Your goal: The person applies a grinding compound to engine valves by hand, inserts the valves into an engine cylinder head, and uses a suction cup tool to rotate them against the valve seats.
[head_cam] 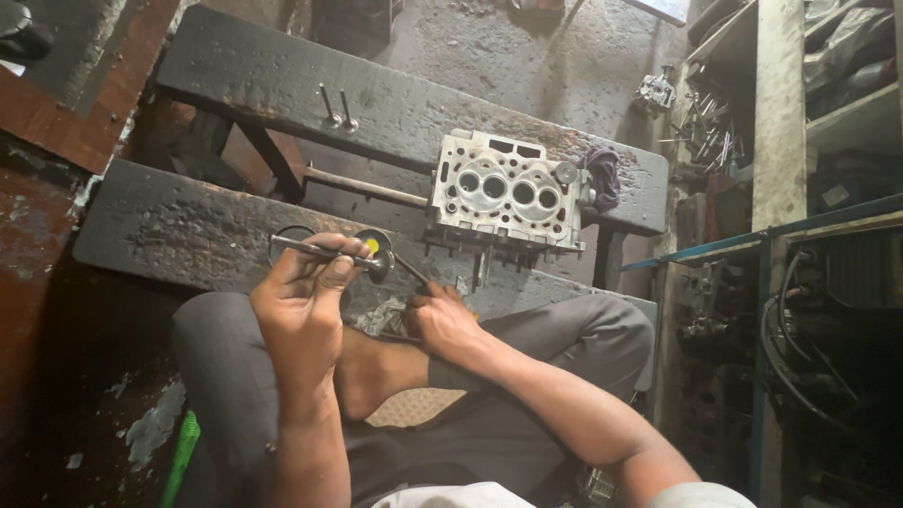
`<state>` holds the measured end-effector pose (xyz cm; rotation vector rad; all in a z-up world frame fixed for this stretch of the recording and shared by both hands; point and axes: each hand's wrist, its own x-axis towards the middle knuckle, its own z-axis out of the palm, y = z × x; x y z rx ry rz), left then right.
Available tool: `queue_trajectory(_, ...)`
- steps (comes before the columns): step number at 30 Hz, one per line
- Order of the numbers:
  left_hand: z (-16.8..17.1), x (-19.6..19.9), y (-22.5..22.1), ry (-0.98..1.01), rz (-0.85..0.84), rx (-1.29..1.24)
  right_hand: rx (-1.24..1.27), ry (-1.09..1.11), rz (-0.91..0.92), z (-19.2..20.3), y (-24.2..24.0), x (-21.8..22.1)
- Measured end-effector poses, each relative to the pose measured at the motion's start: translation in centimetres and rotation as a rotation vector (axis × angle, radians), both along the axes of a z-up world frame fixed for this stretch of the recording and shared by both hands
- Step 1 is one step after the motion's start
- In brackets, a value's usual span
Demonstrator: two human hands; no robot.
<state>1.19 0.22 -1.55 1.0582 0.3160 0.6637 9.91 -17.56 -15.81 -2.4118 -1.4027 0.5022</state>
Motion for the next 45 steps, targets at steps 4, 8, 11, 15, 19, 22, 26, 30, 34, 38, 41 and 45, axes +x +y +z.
queue_trajectory(4,0.1,0.2,-0.2,-0.006,0.017,0.052,0.098,0.010,-0.027,1.6,-0.1,0.7)
queue_trajectory(8,-0.2,0.7,-0.8,0.057,0.087,0.176,0.328,0.320,-0.179,4.0,-1.4,2.1)
queue_trajectory(11,-0.8,1.2,-1.5,0.035,0.095,0.302,0.564,1.077,-0.412,5.2,-2.5,3.1)
queue_trajectory(15,-1.8,2.1,-2.7,0.024,0.111,0.631,1.020,1.592,-0.278,5.9,-3.2,3.3)
queue_trajectory(19,-3.1,4.0,-4.3,-0.043,0.090,0.762,1.121,1.779,-0.220,5.7,-3.3,3.5)
queue_trajectory(22,-4.0,4.7,-5.3,-0.102,0.041,0.859,1.194,1.808,-0.294,5.1,-3.5,3.5)
queue_trajectory(26,-4.6,4.8,-6.4,-0.045,-0.002,0.954,1.301,1.775,-0.368,4.5,-3.5,3.5)
queue_trajectory(30,-4.7,5.0,-6.9,-0.107,0.063,1.001,1.397,1.759,-0.375,5.8,-2.7,3.7)
queue_trajectory(34,-6.0,5.1,-6.5,0.094,0.058,0.800,1.548,1.450,-0.373,10.0,-2.5,6.7)
queue_trajectory(38,-9.8,3.5,-6.0,0.419,-0.220,0.813,1.520,0.807,-0.420,13.9,-4.3,10.8)
queue_trajectory(41,-13.4,2.1,-5.8,0.484,-0.349,1.113,1.391,0.406,-0.563,14.4,-5.0,12.1)
queue_trajectory(45,-17.6,1.6,-6.1,0.599,-0.534,1.258,1.374,0.312,-0.701,12.3,-5.1,12.1)
